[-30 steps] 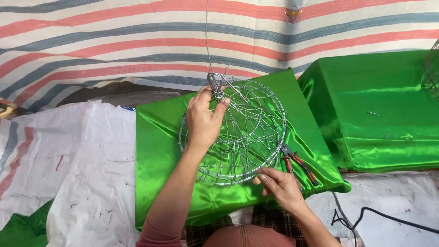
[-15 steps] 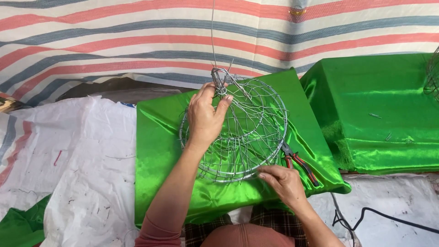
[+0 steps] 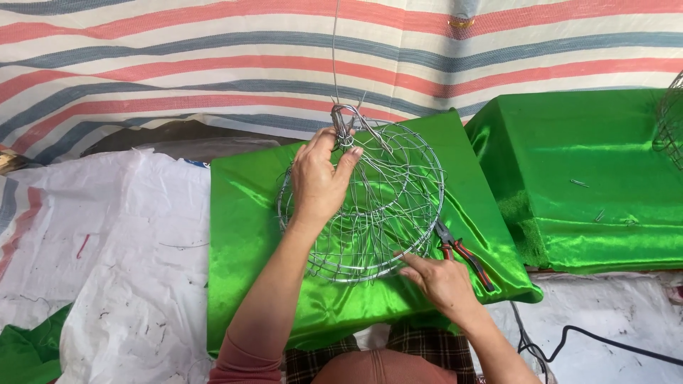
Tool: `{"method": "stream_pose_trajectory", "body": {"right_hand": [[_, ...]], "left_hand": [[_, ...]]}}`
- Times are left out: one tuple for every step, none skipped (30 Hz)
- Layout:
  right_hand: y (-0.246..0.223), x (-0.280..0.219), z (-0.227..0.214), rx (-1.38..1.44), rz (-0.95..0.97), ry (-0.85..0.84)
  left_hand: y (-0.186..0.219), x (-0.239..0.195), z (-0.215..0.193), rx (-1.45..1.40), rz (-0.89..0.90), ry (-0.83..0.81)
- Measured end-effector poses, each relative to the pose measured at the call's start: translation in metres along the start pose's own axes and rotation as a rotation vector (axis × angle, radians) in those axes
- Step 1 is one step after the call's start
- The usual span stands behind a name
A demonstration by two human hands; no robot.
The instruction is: Assembling a wire frame by weaving and securing thin wire using pliers.
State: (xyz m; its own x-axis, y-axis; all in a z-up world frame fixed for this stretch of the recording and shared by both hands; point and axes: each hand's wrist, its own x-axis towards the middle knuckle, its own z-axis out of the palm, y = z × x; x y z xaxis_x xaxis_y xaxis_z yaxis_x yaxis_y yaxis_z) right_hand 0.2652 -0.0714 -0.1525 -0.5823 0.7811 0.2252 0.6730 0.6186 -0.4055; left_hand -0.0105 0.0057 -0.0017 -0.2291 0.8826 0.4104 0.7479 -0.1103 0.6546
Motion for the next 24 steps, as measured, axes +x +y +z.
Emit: {"method": "stream_pose_trajectory", "body": {"right_hand": [[-0.001, 0.002, -0.006, -0.06, 0.0, -0.05], [-0.002, 0.006, -0.011, -0.06, -0.001, -0.05], [-0.003, 0.01, -0.016, -0.144, -0.014, -0.133], [-0.004, 0.014, -0.021, -0.228, -0.027, -0.216], [-0.003, 0.016, -0.022, -0.228, -0.028, -0.215], [-0.002, 0.018, -0.023, -0.266, -0.09, -0.225], [-0.001, 0.021, -0.023, -0.304, -0.152, -0.236], [0.001, 0.02, -0.021, -0.305, -0.154, -0.235], [0.003, 0.02, -0.019, -0.33, -0.194, -0.246], [0.004, 0.02, -0.016, -0.353, -0.235, -0.258], [0.008, 0.018, -0.011, -0.353, -0.237, -0.258], [0.012, 0.017, -0.005, -0.382, -0.258, -0.231], [0.016, 0.015, 0.0, -0.411, -0.278, -0.203], [0.017, 0.012, 0.004, -0.41, -0.279, -0.203], [0.018, 0.01, 0.008, -0.347, -0.22, -0.13], [0.019, 0.007, 0.011, -0.283, -0.159, -0.057], [0.02, 0.007, 0.014, -0.282, -0.158, -0.057], [0.02, 0.007, 0.016, -0.264, -0.16, -0.018], [0.02, 0.007, 0.018, -0.245, -0.162, 0.021], [0.021, 0.005, 0.021, -0.244, -0.161, 0.022], [0.022, 0.004, 0.023, -0.236, -0.152, 0.038], [0.023, 0.003, 0.026, -0.229, -0.145, 0.056], [0.023, 0.003, 0.026, -0.228, -0.144, 0.057], [0.022, 0.004, 0.025, -0.224, -0.166, 0.072]], "left_hand": [[0.0, 0.001, 0.0, -0.003, -0.005, -0.006], [0.001, 0.001, -0.001, -0.003, -0.005, -0.004], [0.002, 0.001, -0.002, 0.011, -0.012, -0.018], [0.003, 0.001, -0.002, 0.025, -0.017, -0.032], [0.002, 0.001, -0.001, 0.026, -0.016, -0.031], [0.001, 0.001, -0.001, 0.024, -0.015, -0.032], [0.0, 0.001, 0.0, 0.022, -0.014, -0.034], [0.001, 0.001, 0.0, 0.022, -0.014, -0.032], [0.001, 0.001, 0.0, 0.031, -0.008, -0.029], [0.001, 0.001, -0.001, 0.042, -0.004, -0.027], [0.001, 0.001, -0.001, 0.043, -0.005, -0.026], [0.001, 0.001, -0.001, 0.047, -0.03, -0.042], [0.001, 0.002, -0.001, 0.052, -0.056, -0.059], [0.002, 0.001, -0.003, 0.053, -0.057, -0.059], [0.003, 0.0, -0.005, -0.007, -0.059, -0.078], [0.005, 0.0, -0.006, -0.068, -0.062, -0.097], [0.005, 0.0, -0.006, -0.067, -0.062, -0.098], [0.005, 0.0, -0.006, -0.077, -0.063, -0.095], [0.006, -0.001, -0.006, -0.088, -0.063, -0.091], [0.005, -0.001, -0.006, -0.086, -0.063, -0.093], [0.005, -0.001, -0.005, -0.09, -0.06, -0.093], [0.005, -0.001, -0.005, -0.094, -0.058, -0.092], [0.005, -0.001, -0.005, -0.093, -0.056, -0.092], [0.005, -0.001, -0.006, -0.096, -0.056, -0.098]]}}
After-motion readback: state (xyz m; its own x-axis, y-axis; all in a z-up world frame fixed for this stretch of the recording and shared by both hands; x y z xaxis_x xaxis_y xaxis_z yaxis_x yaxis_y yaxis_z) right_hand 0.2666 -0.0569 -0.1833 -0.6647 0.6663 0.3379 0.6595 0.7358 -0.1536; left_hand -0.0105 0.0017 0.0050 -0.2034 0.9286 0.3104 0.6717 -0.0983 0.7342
